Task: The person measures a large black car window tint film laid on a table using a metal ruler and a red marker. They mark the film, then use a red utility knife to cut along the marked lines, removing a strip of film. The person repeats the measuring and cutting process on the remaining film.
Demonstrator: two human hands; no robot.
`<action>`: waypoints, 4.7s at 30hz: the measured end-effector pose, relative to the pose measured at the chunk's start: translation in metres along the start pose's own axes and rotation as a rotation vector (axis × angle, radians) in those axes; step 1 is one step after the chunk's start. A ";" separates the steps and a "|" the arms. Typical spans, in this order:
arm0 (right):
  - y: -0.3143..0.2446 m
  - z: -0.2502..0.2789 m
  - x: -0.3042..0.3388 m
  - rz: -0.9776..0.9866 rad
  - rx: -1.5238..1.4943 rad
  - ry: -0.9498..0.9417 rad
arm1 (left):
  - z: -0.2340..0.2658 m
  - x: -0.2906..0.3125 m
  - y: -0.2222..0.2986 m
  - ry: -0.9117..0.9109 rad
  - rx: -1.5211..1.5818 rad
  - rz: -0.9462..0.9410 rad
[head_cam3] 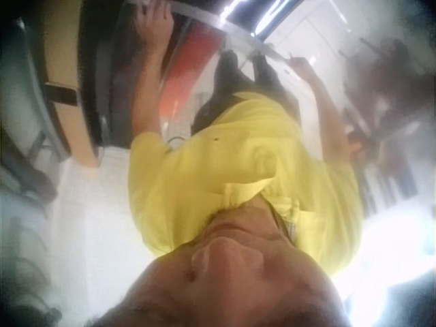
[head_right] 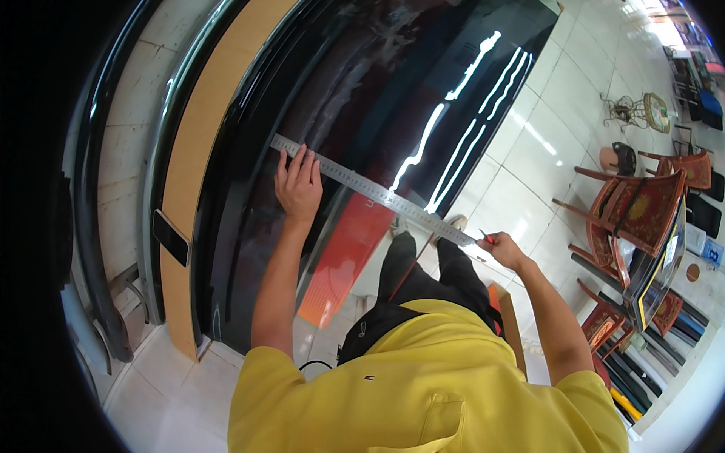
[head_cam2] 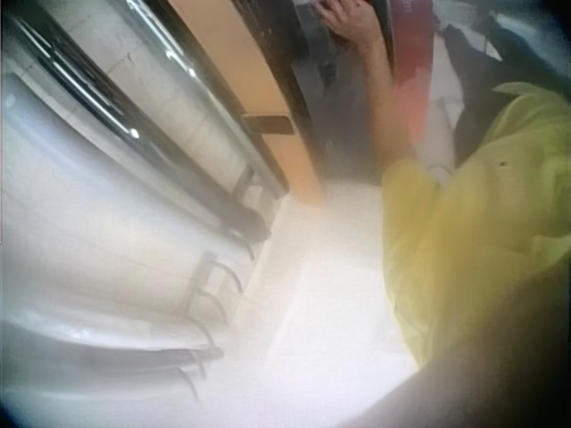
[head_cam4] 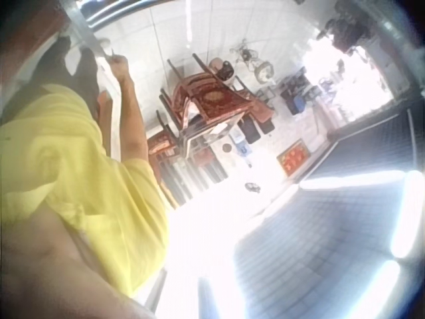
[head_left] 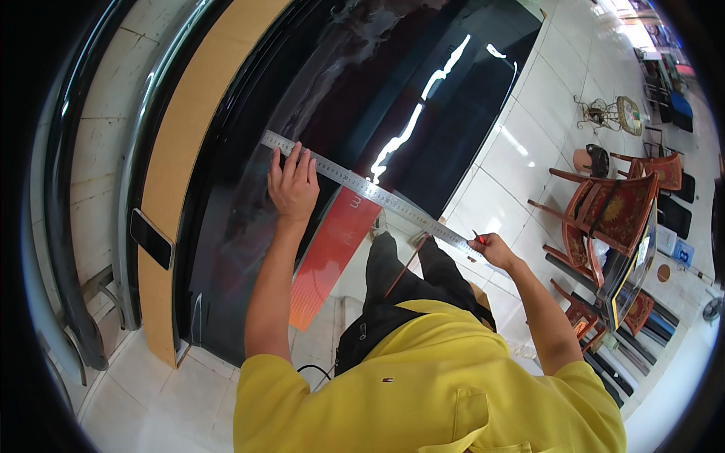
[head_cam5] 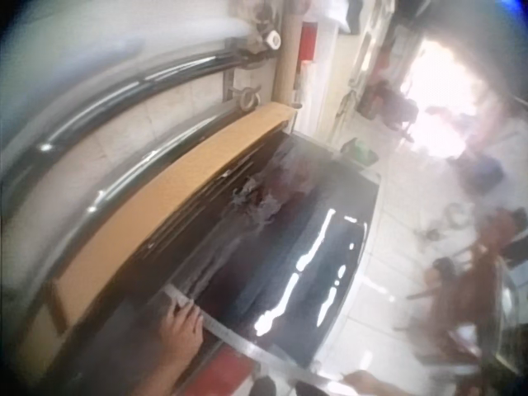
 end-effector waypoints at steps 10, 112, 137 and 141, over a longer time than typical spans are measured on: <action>0.014 -0.002 -0.007 -0.019 -0.004 0.007 | 0.000 -0.004 0.001 -0.019 0.025 -0.008; -0.150 -0.003 0.117 0.706 0.311 0.525 | -0.029 -0.010 -0.005 -0.552 -0.459 0.235; -0.028 0.022 0.090 0.824 0.356 0.536 | -0.050 -0.009 -0.008 -0.765 -0.470 0.291; -0.032 0.015 0.085 0.827 0.369 0.523 | -0.049 -0.008 -0.008 -0.738 -0.442 0.301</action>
Point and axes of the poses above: each hand's wrist, its own x-axis away from the middle knuckle, its own z-axis out of the back of the hand, y = z × x, the point moved 10 cm from there along -x, towards the middle knuckle, and after that the axes turned 5 degrees about -y, right-handed, at the moved point
